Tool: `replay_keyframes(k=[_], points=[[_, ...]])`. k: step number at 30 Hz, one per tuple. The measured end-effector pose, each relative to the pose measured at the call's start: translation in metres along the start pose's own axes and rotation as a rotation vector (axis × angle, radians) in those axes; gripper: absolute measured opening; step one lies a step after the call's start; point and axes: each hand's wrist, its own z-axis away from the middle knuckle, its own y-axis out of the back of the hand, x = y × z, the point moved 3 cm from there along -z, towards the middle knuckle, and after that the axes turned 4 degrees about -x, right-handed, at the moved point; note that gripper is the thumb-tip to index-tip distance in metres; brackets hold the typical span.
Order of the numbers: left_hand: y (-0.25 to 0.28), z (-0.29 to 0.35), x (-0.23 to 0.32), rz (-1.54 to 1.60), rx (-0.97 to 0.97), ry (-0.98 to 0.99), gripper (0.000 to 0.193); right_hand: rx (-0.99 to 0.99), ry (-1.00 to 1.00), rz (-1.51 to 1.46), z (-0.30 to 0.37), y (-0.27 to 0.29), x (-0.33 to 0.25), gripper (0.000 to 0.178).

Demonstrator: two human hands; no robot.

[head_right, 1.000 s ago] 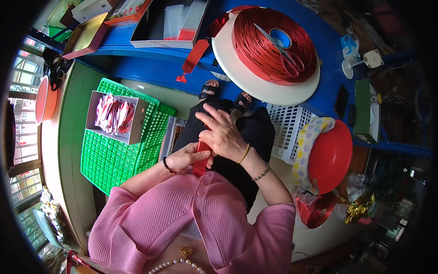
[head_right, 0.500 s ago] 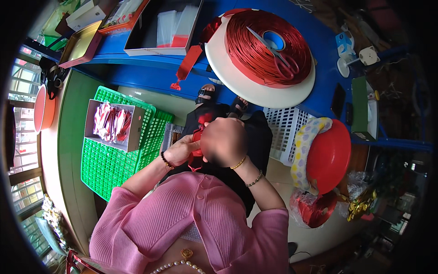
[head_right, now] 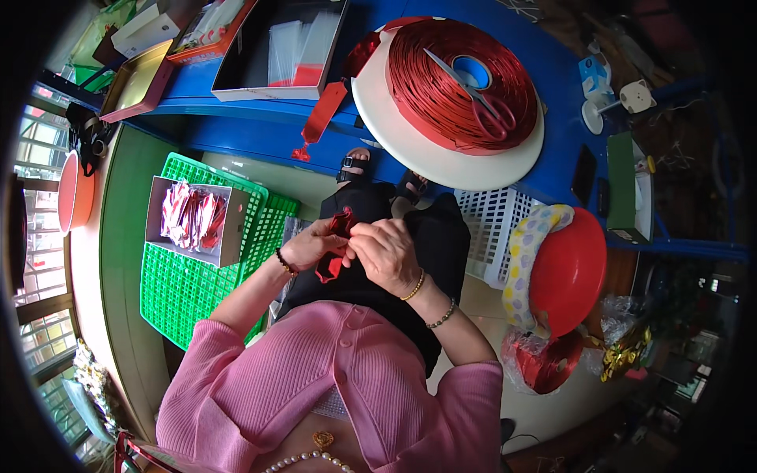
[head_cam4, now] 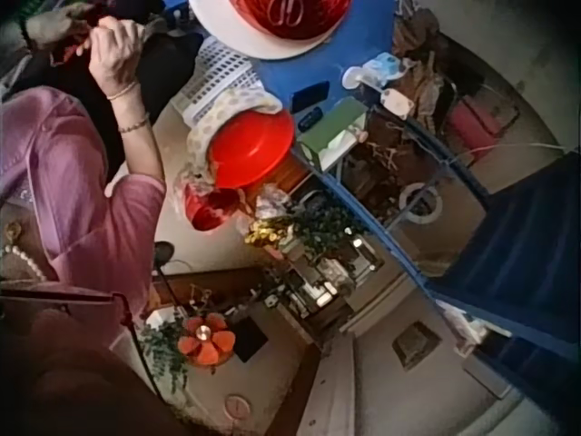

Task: Cutting red ribbon from a spool and hand-tying it into decorative bows.

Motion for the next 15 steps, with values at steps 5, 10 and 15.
replay_keyframes(k=[5, 10, 15], points=[[-0.002, 0.000, 0.013, -0.103, -0.122, -0.017, 0.015, -0.079, -0.238, -0.491, 0.001, -0.003, 0.013, 0.003], [-0.004, -0.001, 0.014, -0.098, -0.191, -0.014, 0.014, -0.070, -0.264, -0.539, -0.006, -0.005, 0.023, 0.004], [-0.006, -0.001, 0.015, -0.032, -0.197, -0.061, 0.013, 0.019, -0.195, -0.473, -0.016, -0.006, 0.029, 0.005]])
